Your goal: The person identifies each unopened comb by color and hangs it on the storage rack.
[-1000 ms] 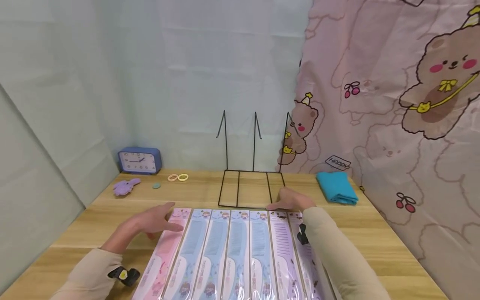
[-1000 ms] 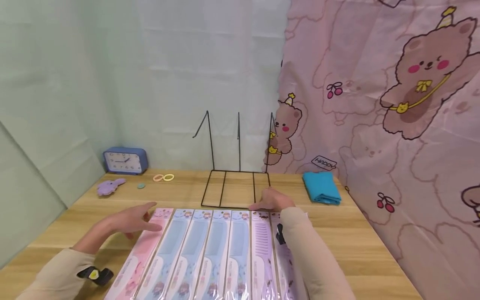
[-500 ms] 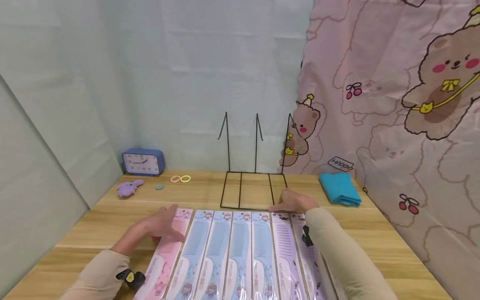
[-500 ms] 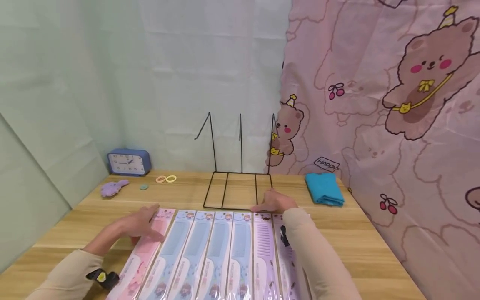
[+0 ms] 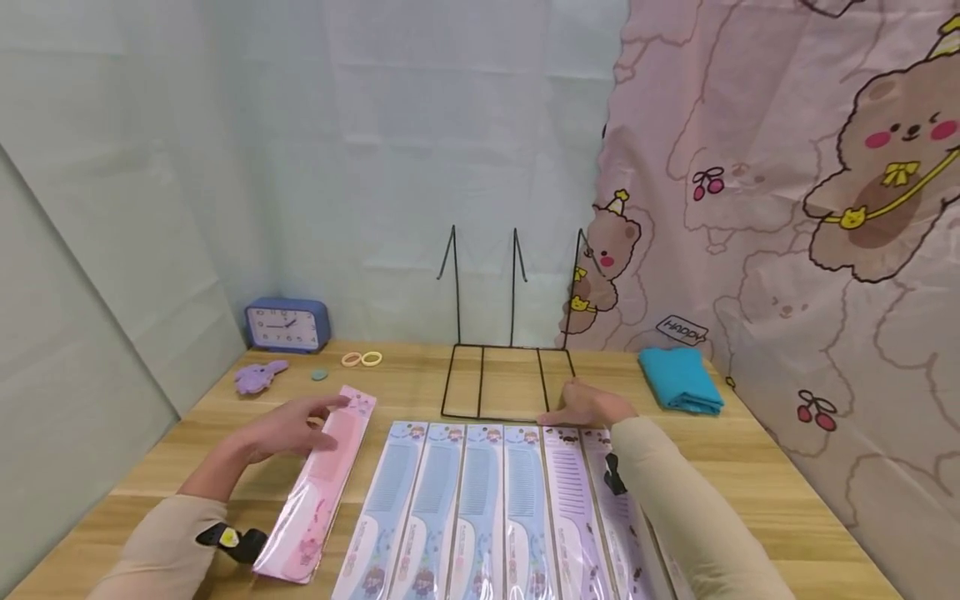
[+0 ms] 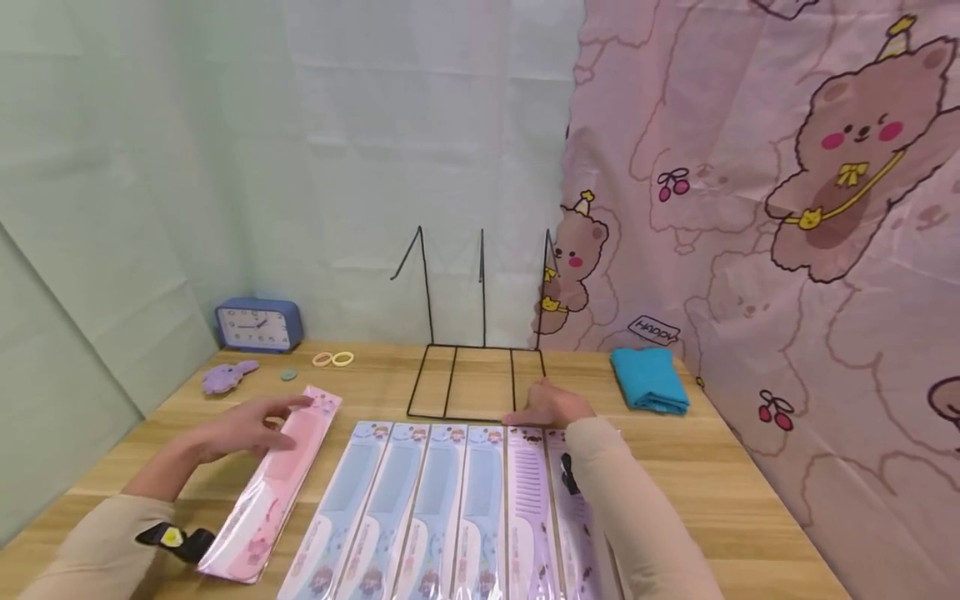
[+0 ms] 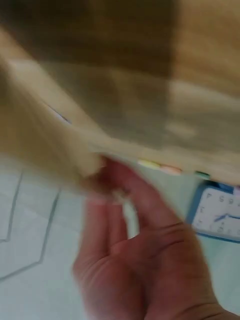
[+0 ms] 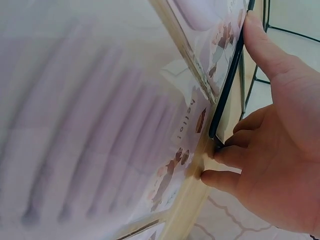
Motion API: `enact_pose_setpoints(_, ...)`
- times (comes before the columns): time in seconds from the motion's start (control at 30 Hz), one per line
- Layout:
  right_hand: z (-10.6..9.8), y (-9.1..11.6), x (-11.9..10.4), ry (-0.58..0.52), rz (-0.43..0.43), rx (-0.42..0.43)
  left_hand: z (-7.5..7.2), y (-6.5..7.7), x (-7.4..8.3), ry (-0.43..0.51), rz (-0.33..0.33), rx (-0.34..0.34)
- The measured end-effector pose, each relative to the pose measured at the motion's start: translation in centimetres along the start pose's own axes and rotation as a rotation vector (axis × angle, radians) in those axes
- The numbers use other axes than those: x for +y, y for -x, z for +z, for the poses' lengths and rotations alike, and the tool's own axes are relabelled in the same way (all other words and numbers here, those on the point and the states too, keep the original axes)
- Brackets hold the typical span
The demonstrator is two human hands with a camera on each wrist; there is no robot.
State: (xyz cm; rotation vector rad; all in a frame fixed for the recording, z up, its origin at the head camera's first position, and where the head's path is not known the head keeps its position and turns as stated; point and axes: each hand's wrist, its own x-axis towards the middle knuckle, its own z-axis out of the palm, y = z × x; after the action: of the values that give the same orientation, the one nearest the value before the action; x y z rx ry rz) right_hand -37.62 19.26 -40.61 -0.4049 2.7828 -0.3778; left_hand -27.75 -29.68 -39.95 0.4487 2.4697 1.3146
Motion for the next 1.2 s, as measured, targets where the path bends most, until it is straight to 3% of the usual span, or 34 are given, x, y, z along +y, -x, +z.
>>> enact_pose_setpoints(0.17, 0.1, -0.4, 0.2, 0.015, -0.016, -0.006, -1.8, 0.6, 0.9, 0.063, 0.173, 0.025)
enact_pose_setpoints(0.3, 0.0, -0.5, 0.3, 0.035, -0.020, -0.009, -2.2, 0.6, 3.3, 0.078, 0.309, 0.090)
enact_pose_setpoints(0.53, -0.1, -0.2, 0.2, 0.054, 0.001, -0.015, -0.6, -1.0, 9.5, 0.204, 0.493, 0.113)
enact_pose_setpoints(0.67, -0.1, -0.2, 0.0, 0.055, 0.002, -0.022, 0.4, -1.9, 11.8, 0.252, 0.562, 0.114)
enact_pose_setpoints(0.8, 0.1, -0.4, -0.2, 0.037, 0.001, -0.027, 1.0, -3.0, 12.7, 0.293, 0.584, 0.081)
enact_pose_setpoints(0.93, 0.1, -0.3, -0.5, 0.023, 0.006, -0.026, 1.4, -3.9, 12.6, 0.328, 0.581, 0.057)
enact_pose_setpoints(1.2, -0.1, -0.4, -0.2, 0.029, 0.015, -0.028, 1.8, -5.7, 12.5, 0.365, 0.531, 0.086)
